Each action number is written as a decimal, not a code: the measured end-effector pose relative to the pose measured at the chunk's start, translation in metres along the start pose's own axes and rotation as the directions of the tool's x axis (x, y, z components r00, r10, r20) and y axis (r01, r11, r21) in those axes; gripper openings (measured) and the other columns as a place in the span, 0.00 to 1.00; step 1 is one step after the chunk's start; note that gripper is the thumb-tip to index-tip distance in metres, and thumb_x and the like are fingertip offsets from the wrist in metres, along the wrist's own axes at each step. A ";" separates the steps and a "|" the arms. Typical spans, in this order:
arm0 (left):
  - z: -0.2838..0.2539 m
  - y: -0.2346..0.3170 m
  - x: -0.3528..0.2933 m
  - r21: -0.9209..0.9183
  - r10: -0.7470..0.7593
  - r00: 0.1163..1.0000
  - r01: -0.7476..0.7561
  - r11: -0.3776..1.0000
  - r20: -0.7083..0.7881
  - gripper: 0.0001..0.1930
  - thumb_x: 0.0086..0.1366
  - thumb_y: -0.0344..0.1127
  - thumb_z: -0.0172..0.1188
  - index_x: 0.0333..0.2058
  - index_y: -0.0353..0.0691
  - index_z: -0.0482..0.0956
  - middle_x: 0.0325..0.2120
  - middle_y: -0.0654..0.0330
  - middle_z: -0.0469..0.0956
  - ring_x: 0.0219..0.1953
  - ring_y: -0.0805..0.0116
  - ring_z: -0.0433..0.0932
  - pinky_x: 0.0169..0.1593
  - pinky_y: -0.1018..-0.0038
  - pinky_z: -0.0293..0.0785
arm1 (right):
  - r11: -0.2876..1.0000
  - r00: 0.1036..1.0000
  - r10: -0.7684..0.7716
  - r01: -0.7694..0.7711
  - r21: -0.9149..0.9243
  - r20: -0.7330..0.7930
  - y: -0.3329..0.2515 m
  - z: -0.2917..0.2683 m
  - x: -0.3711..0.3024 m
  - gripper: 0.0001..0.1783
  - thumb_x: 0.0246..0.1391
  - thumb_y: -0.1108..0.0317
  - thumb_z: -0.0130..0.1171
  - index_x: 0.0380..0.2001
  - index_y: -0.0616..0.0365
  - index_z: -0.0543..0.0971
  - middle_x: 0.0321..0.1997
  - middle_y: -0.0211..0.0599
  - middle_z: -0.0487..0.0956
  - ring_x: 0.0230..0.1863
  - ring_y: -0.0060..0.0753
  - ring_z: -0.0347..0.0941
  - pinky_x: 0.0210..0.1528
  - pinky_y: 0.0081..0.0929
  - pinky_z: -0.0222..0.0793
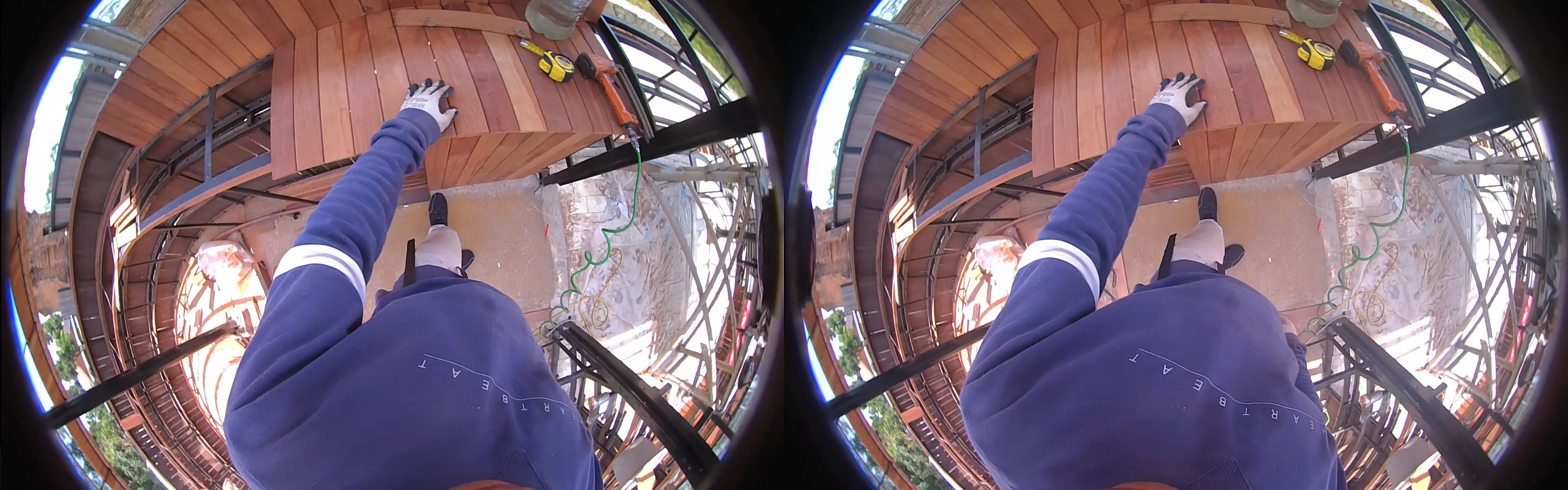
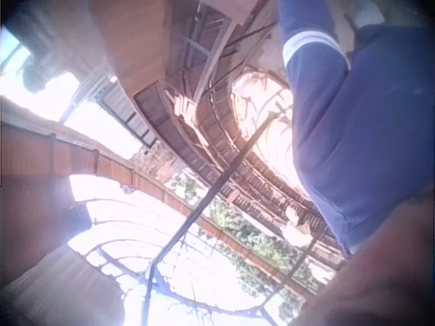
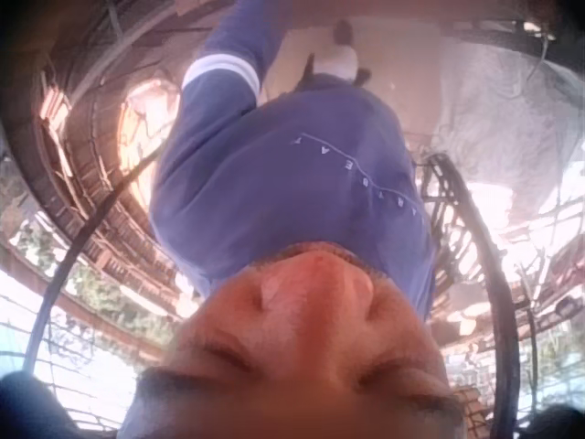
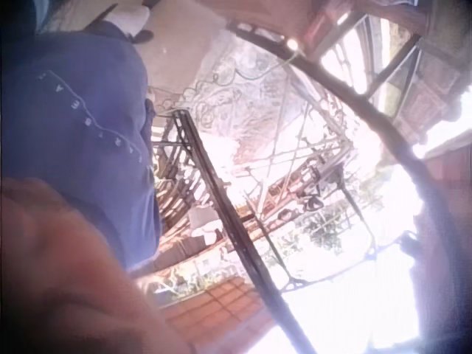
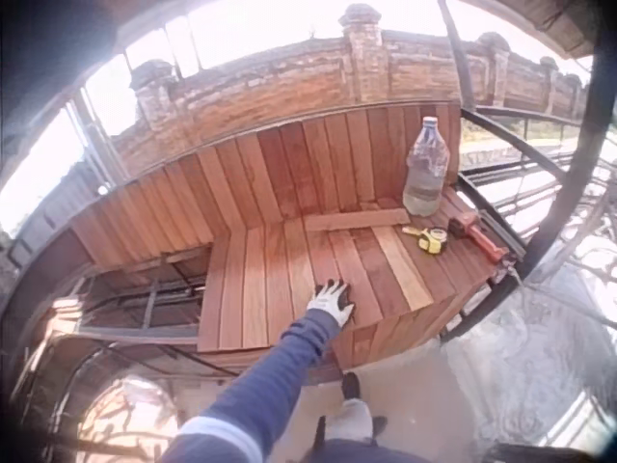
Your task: The person aligns wooden planks on a metal frame, secures them with a nail gun, and measures the structure using a tape measure.
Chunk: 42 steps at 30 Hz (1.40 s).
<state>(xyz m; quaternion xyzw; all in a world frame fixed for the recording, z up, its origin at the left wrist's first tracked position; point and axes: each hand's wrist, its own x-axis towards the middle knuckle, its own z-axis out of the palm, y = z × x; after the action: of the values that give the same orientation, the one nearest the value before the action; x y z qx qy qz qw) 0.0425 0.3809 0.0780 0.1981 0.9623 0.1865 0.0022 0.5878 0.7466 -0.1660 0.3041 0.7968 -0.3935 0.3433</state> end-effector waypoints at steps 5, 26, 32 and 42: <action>0.021 0.081 -0.168 -0.535 0.176 0.979 -0.204 0.820 -0.104 0.23 0.66 0.44 0.58 0.58 0.46 0.76 0.50 0.50 0.80 0.51 0.47 0.78 0.56 0.59 0.73 | 0.984 1.000 0.017 -0.016 -0.176 0.006 -0.010 -0.047 0.029 0.27 0.58 0.48 0.55 0.50 0.58 0.82 0.47 0.46 0.84 0.49 0.40 0.80 0.51 0.34 0.74; 0.217 -0.030 -0.690 -0.041 -0.578 0.171 0.972 0.232 0.798 0.24 0.69 0.56 0.48 0.44 0.44 0.84 0.38 0.50 0.85 0.40 0.49 0.83 0.45 0.59 0.76 | 0.710 0.825 -0.438 0.561 -0.425 0.358 -0.351 0.058 0.040 0.25 0.56 0.53 0.56 0.50 0.59 0.82 0.49 0.52 0.83 0.54 0.47 0.79 0.59 0.33 0.71; 0.230 -0.047 -0.685 -0.301 -0.741 0.415 0.907 0.294 0.527 0.21 0.68 0.53 0.50 0.39 0.43 0.84 0.35 0.48 0.84 0.40 0.48 0.84 0.41 0.55 0.76 | 0.507 0.823 -0.318 0.567 -0.649 0.471 -0.377 0.087 -0.025 0.25 0.58 0.52 0.52 0.49 0.58 0.82 0.51 0.56 0.81 0.56 0.57 0.75 0.61 0.39 0.68; 0.307 -0.115 -0.696 -0.372 -0.892 0.168 0.928 0.000 0.419 0.26 0.66 0.60 0.57 0.41 0.40 0.83 0.35 0.50 0.84 0.39 0.51 0.83 0.42 0.61 0.78 | 0.380 0.820 -0.247 0.572 -0.726 0.516 -0.457 0.110 0.024 0.28 0.59 0.45 0.49 0.51 0.53 0.83 0.54 0.51 0.80 0.58 0.55 0.74 0.64 0.39 0.65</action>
<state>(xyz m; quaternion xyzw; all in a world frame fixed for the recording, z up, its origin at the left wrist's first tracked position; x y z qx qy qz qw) 0.6647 0.1272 -0.2979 -0.4748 0.7532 0.4045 0.2089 0.2629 0.4283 -0.0437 -0.1876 0.8647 -0.0610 0.4619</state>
